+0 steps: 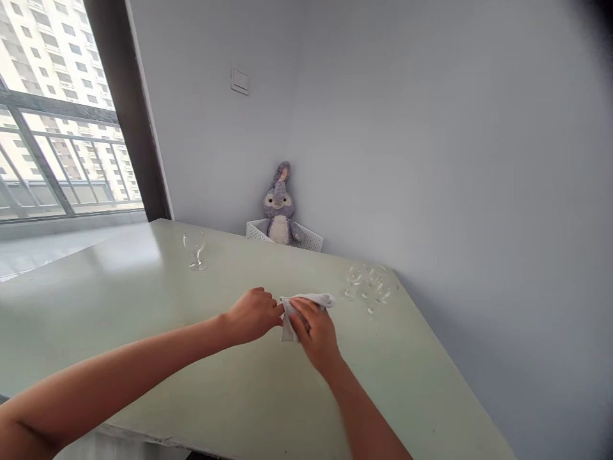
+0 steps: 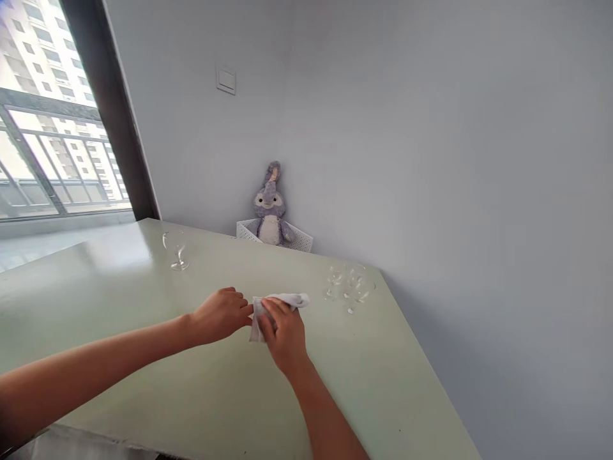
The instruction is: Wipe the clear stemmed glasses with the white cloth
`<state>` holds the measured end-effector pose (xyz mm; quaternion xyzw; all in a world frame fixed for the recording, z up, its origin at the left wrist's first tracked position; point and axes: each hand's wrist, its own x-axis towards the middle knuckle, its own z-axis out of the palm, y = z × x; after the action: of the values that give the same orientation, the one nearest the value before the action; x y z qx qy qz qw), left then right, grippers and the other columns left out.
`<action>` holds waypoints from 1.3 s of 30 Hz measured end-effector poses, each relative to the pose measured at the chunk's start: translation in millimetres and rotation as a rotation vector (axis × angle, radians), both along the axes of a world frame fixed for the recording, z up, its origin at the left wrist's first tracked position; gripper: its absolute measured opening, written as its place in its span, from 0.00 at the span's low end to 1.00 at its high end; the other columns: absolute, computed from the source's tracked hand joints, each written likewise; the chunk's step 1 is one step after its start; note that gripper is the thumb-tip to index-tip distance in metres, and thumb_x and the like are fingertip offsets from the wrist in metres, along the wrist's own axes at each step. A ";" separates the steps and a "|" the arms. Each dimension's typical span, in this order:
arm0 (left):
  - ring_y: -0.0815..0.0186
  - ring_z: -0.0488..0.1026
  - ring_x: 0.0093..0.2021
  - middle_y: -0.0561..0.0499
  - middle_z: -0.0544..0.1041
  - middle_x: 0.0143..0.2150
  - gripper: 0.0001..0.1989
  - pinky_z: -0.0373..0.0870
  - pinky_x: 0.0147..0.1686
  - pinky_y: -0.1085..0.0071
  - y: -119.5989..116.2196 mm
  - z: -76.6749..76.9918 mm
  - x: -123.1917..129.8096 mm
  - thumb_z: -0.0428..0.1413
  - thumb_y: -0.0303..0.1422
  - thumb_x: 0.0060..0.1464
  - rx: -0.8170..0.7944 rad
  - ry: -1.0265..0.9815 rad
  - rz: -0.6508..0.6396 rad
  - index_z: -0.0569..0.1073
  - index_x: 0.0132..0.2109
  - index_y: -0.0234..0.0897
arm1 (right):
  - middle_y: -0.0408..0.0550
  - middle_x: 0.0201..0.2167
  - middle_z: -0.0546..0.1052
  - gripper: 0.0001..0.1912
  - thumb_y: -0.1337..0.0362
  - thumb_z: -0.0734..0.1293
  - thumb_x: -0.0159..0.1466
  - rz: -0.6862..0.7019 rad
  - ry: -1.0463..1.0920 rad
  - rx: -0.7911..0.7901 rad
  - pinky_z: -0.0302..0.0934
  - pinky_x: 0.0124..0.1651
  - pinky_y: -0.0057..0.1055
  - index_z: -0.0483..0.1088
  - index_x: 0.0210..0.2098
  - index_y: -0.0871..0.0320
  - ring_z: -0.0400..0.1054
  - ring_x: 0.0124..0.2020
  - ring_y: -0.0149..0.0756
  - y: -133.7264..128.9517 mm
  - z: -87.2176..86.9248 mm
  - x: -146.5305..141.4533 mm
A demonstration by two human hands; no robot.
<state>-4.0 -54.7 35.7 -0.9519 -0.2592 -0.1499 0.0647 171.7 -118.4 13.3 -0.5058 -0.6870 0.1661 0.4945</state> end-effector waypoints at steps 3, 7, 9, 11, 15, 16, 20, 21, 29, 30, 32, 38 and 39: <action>0.65 0.68 0.25 0.49 0.71 0.21 0.16 0.59 0.30 0.69 1.0 -7.6 5.5 0.43 0.42 0.57 0.019 -0.043 -0.013 0.70 0.42 0.38 | 0.47 0.39 0.75 0.14 0.54 0.62 0.58 0.009 0.439 -0.261 0.59 0.44 0.36 0.73 0.36 0.54 0.67 0.41 0.41 9.4 -3.9 10.1; 0.64 0.69 0.24 0.50 0.72 0.23 0.19 0.59 0.28 0.70 2.7 -11.9 19.0 0.44 0.42 0.56 -0.059 -0.034 0.114 0.64 0.52 0.41 | 0.44 0.30 0.75 0.16 0.50 0.63 0.55 -0.003 1.052 -0.380 0.64 0.34 0.33 0.71 0.32 0.55 0.69 0.32 0.37 20.6 -16.7 11.9; 0.63 0.69 0.25 0.49 0.73 0.24 0.20 0.59 0.27 0.71 2.6 -12.5 28.6 0.43 0.42 0.57 -0.111 -0.056 0.179 0.63 0.53 0.40 | 0.44 0.32 0.75 0.16 0.49 0.63 0.54 -0.028 1.265 -0.338 0.65 0.36 0.35 0.70 0.33 0.54 0.69 0.34 0.38 22.7 -20.4 8.3; 0.63 0.70 0.26 0.49 0.73 0.26 0.20 0.60 0.28 0.70 2.2 -13.7 38.6 0.42 0.41 0.57 -0.149 -0.116 0.230 0.62 0.54 0.40 | 0.46 0.36 0.75 0.19 0.48 0.61 0.55 0.015 1.385 -0.322 0.64 0.39 0.38 0.69 0.37 0.55 0.69 0.37 0.39 21.8 -20.0 4.0; 0.65 0.70 0.29 0.48 0.72 0.36 0.20 0.61 0.29 0.71 0.9 -20.1 55.6 0.43 0.40 0.57 -0.130 -0.196 0.295 0.61 0.55 0.40 | 0.47 0.42 0.74 0.23 0.45 0.56 0.58 0.097 1.394 -0.300 0.63 0.41 0.37 0.67 0.41 0.53 0.68 0.39 0.38 16.5 -13.4 -4.2; 0.66 0.70 0.29 0.47 0.70 0.38 0.20 0.61 0.29 0.71 0.6 -21.9 58.8 0.42 0.39 0.58 -0.122 -0.208 0.308 0.60 0.55 0.40 | 0.46 0.42 0.73 0.22 0.45 0.55 0.58 0.096 1.368 -0.295 0.62 0.40 0.35 0.67 0.41 0.53 0.68 0.39 0.37 15.4 -12.6 -6.5; 0.67 0.70 0.30 0.46 0.68 0.41 0.20 0.60 0.28 0.72 0.6 -23.0 67.9 0.38 0.36 0.59 -0.131 -0.244 0.350 0.57 0.57 0.38 | 0.46 0.38 0.73 0.21 0.47 0.54 0.60 0.047 1.115 -0.298 0.60 0.35 0.30 0.67 0.38 0.54 0.67 0.37 0.34 12.9 -17.2 -14.2; 0.67 0.69 0.30 0.46 0.68 0.41 0.20 0.60 0.28 0.72 1.4 -21.7 69.3 0.38 0.35 0.59 -0.155 -0.255 0.350 0.56 0.58 0.38 | 0.46 0.35 0.73 0.20 0.49 0.54 0.60 0.006 0.981 -0.290 0.59 0.33 0.28 0.67 0.36 0.56 0.66 0.35 0.34 12.4 -19.0 -14.1; 0.65 0.68 0.28 0.50 0.74 0.29 0.13 0.60 0.27 0.72 35.5 -29.3 85.8 0.50 0.40 0.48 -0.963 -0.717 0.178 0.73 0.34 0.35 | 0.41 0.14 0.63 0.16 0.59 0.55 0.61 -0.403 -0.217 0.110 0.46 0.24 0.27 0.60 0.19 0.57 0.54 0.18 0.28 -2.7 -8.8 3.4; 0.66 0.67 0.27 0.49 0.74 0.28 0.15 0.60 0.26 0.72 40.5 -34.1 91.6 0.51 0.41 0.47 -1.027 -0.749 0.143 0.73 0.33 0.34 | 0.41 0.14 0.63 0.15 0.61 0.55 0.61 -0.371 -0.275 0.198 0.46 0.24 0.28 0.60 0.19 0.57 0.54 0.18 0.28 -6.6 -6.5 1.4; 0.67 0.67 0.26 0.50 0.74 0.27 0.16 0.61 0.25 0.72 47.6 -44.1 106.8 0.54 0.42 0.43 -1.084 -0.763 0.079 0.73 0.33 0.32 | 0.41 0.14 0.63 0.13 0.63 0.56 0.59 -0.233 -0.372 0.379 0.46 0.24 0.29 0.60 0.20 0.57 0.54 0.17 0.29 -14.3 -3.9 -5.8; 0.65 0.71 0.34 0.47 0.76 0.32 0.19 0.64 0.33 0.71 49.3 -70.2 170.2 0.59 0.42 0.38 -1.253 -0.805 -0.072 0.73 0.37 0.33 | 0.39 0.12 0.62 0.08 0.64 0.56 0.56 0.010 -0.547 0.609 0.46 0.20 0.30 0.62 0.22 0.56 0.52 0.15 0.30 -22.2 -6.5 -19.8; 0.64 0.71 0.35 0.47 0.76 0.32 0.19 0.64 0.33 0.71 48.9 -73.0 180.2 0.59 0.42 0.38 -1.269 -0.814 -0.083 0.72 0.37 0.33 | 0.39 0.12 0.62 0.08 0.64 0.56 0.56 -0.010 -0.545 0.600 0.46 0.20 0.30 0.62 0.22 0.56 0.53 0.15 0.30 -21.1 -7.3 -18.4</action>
<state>176.2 -5.8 -37.4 -0.6850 -0.2630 -0.3142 -0.6025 153.3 -139.5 6.0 -0.3678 -0.8084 -0.1844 0.4210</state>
